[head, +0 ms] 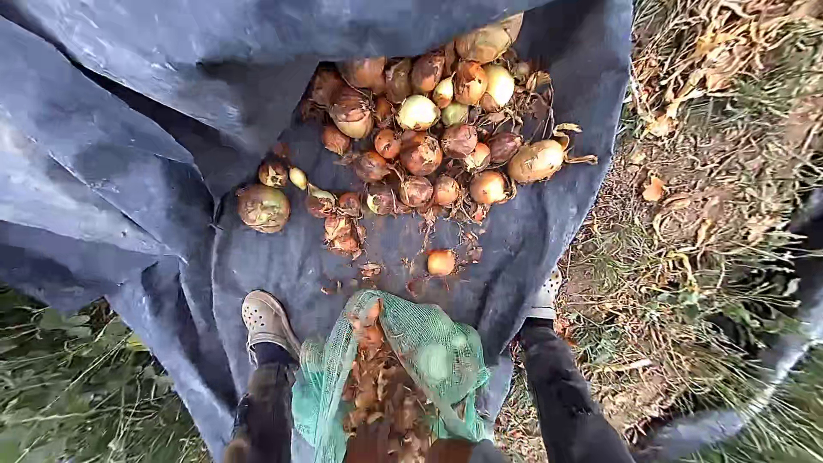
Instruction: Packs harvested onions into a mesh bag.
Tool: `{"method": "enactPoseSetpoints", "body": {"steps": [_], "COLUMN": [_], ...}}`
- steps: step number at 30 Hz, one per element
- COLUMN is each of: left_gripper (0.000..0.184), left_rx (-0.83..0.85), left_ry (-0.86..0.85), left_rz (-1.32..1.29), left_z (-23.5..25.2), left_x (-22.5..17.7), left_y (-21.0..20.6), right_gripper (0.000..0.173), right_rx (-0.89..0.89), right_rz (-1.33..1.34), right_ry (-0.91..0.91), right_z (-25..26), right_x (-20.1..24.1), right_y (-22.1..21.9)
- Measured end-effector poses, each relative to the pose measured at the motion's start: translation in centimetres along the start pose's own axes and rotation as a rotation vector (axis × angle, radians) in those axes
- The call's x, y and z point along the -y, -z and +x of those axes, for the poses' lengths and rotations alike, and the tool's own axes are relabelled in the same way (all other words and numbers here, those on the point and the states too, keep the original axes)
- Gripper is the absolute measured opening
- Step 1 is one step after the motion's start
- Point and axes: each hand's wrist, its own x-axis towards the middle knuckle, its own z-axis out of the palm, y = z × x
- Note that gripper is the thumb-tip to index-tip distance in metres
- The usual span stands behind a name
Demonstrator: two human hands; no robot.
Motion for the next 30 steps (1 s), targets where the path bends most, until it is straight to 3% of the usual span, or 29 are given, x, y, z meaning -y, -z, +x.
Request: {"method": "enactPoseSetpoints", "body": {"steps": [2, 4, 5, 7, 9, 12, 15, 19, 22, 25, 27, 28, 30], "left_gripper": [0.046, 0.036, 0.037, 0.050, 0.070, 0.081, 0.076, 0.072, 0.073, 0.068, 0.061, 0.056, 0.055], "left_rx": [-0.163, -0.535, -0.740, -1.016, -1.188, -1.226, -1.110, -1.156, -1.110, -1.019, -0.821, -0.674, -0.413], "left_ry": [-0.200, -0.433, -0.460, -0.367, -0.292, -0.273, -0.116, 0.031, -0.006, -0.216, -0.366, -0.405, -0.383], "left_rz": [-0.311, -0.384, -0.322, -0.261, -0.348, -0.269, -0.051, -0.089, -0.111, -0.176, -0.204, -0.146, 0.067], "left_z": [-1.1, -1.8, -1.8, -0.5, 2.2, 6.0, 7.7, 9.2, 8.8, 8.4, 7.2, 6.4, 5.3], "left_x": [-1.3, -3.2, -3.9, -4.3, -4.1, -5.3, -8.5, -9.3, -7.9, -4.7, -2.6, -1.6, 0.3], "left_y": [3.1, 10.2, 14.7, 24.5, 32.7, 38.1, 37.6, 35.9, 35.6, 34.3, 31.9, 29.9, 24.6], "right_gripper": [0.050, 0.061, 0.070, 0.079, 0.079, 0.089, 0.101, 0.109, 0.105, 0.097, 0.087, 0.083, 0.070], "right_rx": [-0.525, -1.086, -1.296, -1.480, -1.475, -1.461, -1.516, -1.411, -1.353, -1.511, -1.479, -1.338, -0.831], "right_rz": [0.438, 0.735, 0.756, 0.751, 0.595, 0.210, 0.067, 0.228, 0.189, 0.201, 0.065, -0.057, -0.298], "right_ry": [0.223, 0.290, 0.267, 0.212, 0.124, -0.121, -0.290, -0.345, -0.340, -0.050, 0.191, 0.247, 0.271], "right_z": [-3.0, -6.4, -7.6, -8.0, -6.2, -2.5, 0.7, 1.6, 0.6, 0.8, 3.1, 4.6, 6.2], "right_x": [-4.6, -7.4, -8.5, -8.7, -6.3, 0.6, 5.4, 3.3, 2.0, 3.8, 5.2, 5.3, 4.9], "right_y": [4.7, 12.7, 16.8, 23.6, 28.9, 32.0, 32.2, 33.6, 33.6, 26.5, 18.6, 14.5, 8.7]}}
